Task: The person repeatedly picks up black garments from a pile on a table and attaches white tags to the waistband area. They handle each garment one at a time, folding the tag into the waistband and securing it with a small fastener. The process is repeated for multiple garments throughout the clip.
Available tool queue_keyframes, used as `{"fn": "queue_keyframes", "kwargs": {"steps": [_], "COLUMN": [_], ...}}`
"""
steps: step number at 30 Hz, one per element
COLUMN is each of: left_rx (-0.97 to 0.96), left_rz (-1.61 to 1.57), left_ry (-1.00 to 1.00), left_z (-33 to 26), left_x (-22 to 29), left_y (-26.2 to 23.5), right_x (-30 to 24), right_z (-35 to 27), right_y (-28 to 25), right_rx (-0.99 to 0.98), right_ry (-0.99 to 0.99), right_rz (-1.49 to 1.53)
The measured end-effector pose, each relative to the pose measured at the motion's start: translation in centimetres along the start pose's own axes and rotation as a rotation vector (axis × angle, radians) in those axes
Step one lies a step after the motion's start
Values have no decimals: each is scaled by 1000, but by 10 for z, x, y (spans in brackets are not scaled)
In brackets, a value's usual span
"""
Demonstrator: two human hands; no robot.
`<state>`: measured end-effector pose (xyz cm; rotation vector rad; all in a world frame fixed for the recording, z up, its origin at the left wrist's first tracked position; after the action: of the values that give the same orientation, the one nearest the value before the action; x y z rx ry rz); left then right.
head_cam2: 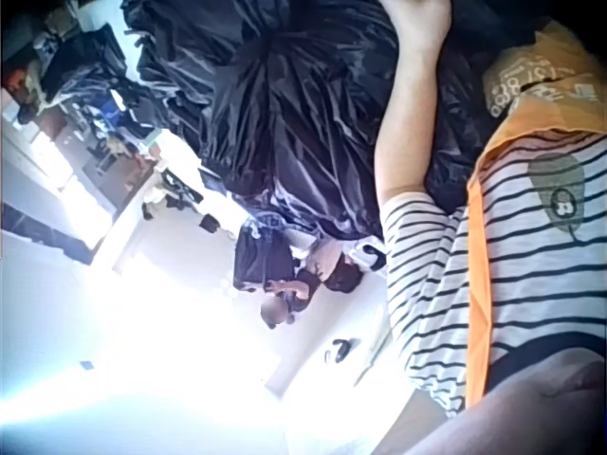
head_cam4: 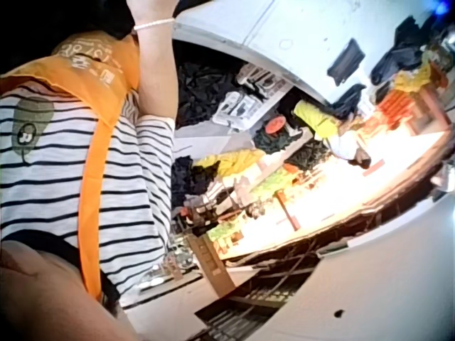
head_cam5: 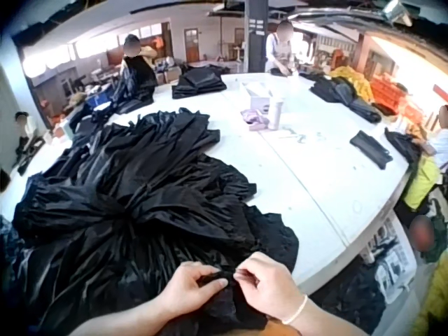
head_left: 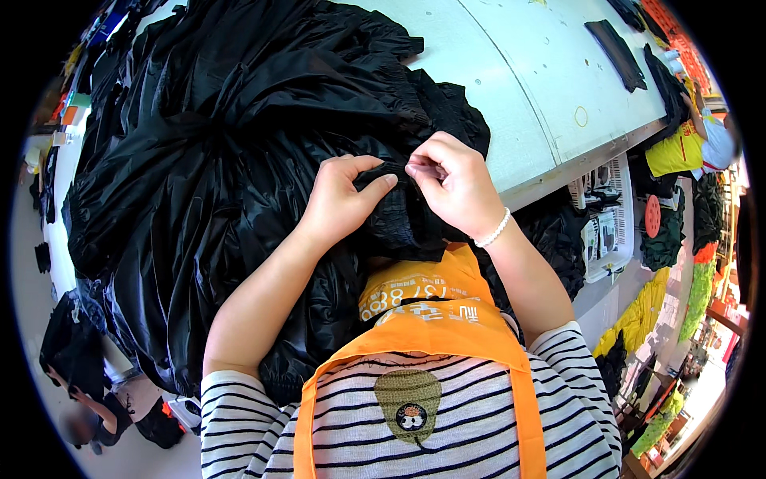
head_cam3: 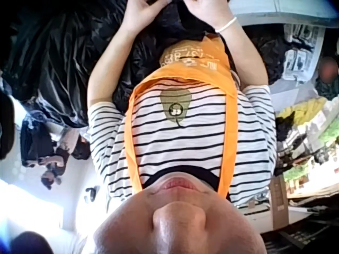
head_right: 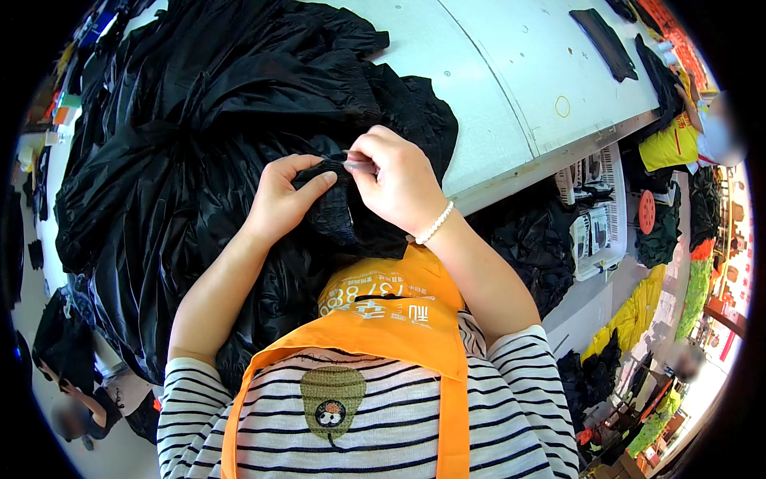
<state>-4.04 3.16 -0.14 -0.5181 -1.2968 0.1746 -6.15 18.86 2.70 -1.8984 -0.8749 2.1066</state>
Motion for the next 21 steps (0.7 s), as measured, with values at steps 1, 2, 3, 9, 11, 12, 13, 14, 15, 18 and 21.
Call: {"fn": "queue_keyframes", "kwargs": {"steps": [1, 2, 3, 9, 11, 12, 13, 14, 15, 18, 21], "left_rx": [-31, -62, -79, -11, 2, -9, -19, -30, -42, -80, -77], "left_rz": [15, 31, 100, 93, 38, 63, 87, 112, 140, 170, 69], "left_ry": [8, 16, 32, -20, -57, -36, -15, 6, 18, 12, -35], "left_z": [1, 2, 1, 0, -1, 0, 1, 1, 1, 0, 2], "left_x": [1, 2, 3, 4, -1, 0, 1, 2, 2, 0, 1], "left_y": [0, 1, 1, -1, 0, 0, 1, 1, 2, 4, 4], "right_x": [-5, -9, -12, 21, 17, 15, 9, 8, 7, -7, -5], "right_z": [1, 2, 4, 19, 12, 7, 5, 3, 3, -1, -1], "right_y": [1, -1, -3, -19, -8, -3, -2, -1, 1, 5, 12], "right_rx": [6, 52, 98, 64, -109, -190, -157, -123, -92, 9, -4], "right_ry": [-30, -54, -79, 207, 220, 232, 162, 110, 52, -127, -137], "right_rz": [-43, -94, -146, 44, 125, 165, 200, 131, 67, -216, -361]}}
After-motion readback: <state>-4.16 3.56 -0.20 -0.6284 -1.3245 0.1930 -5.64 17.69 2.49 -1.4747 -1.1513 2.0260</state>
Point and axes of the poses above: each hand's wrist, its own z-axis towards the middle knuckle, its own y-axis out of the palm, x = y × z, the point moved 6 cm from there along z, towards the middle knuckle, and after that the axes turned 15 degrees about y, right-handed, at the moved point
